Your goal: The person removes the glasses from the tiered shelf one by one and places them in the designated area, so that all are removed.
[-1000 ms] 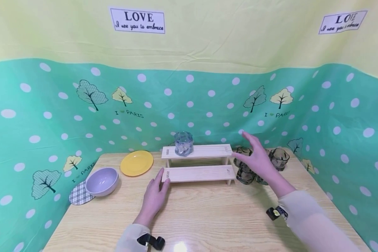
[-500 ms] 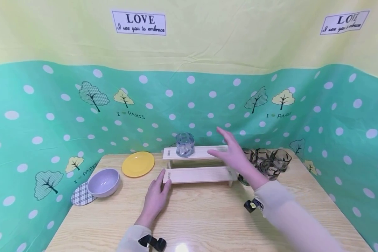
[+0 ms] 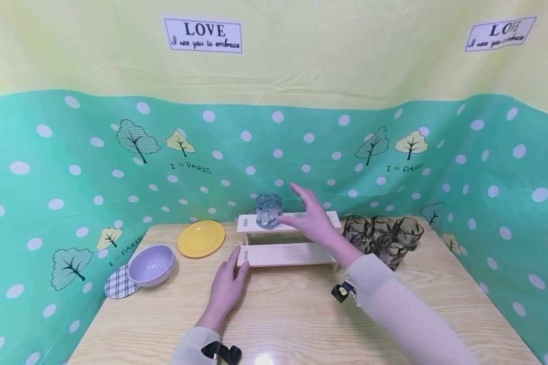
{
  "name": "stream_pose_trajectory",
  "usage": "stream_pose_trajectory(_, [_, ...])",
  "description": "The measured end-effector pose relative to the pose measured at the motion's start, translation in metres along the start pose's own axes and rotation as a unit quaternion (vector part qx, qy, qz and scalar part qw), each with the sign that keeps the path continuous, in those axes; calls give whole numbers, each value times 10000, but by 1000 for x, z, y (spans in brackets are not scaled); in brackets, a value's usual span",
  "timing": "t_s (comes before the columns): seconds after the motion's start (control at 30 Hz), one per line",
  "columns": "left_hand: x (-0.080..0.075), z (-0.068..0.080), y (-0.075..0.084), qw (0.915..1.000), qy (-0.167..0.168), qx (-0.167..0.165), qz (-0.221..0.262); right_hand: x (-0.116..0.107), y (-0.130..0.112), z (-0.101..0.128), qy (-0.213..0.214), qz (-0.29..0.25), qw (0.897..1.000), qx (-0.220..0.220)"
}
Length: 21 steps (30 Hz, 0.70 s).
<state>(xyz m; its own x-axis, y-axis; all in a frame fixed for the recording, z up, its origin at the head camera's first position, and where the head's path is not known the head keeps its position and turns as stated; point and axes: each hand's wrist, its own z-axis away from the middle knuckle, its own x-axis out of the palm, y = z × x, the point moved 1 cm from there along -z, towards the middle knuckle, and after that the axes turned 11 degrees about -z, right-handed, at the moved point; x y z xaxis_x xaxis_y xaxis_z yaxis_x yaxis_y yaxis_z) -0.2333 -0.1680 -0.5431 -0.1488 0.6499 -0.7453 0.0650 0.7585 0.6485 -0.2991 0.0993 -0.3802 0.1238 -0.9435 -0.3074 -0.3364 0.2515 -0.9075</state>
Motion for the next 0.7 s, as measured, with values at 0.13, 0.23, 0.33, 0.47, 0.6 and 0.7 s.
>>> stream_pose_trajectory(0.13, [0,1,1,10000,3,-11,-21,10,0,-5,-47,100,9999,-28])
stream_pose_trajectory(0.23, [-1,1,2,10000,-15,-43,-14,16,2,-9,-86,172,9998,-2])
stream_pose_trajectory(0.33, [0,1,2,10000,0,-40,-13,22,4,-12,-130,220,9997,32])
stream_pose_trajectory(0.47, [1,0,1,10000,63,-5,-8,29,9,-17,-188,252,9995,39])
stream_pose_trajectory(0.6, [1,0,0,10000,83,0,-9,35,12,-21,-230,291,9993,68])
stream_pose_trajectory(0.7, [1,-1,0,9999,104,29,-12,39,14,-23,-227,291,9993,98])
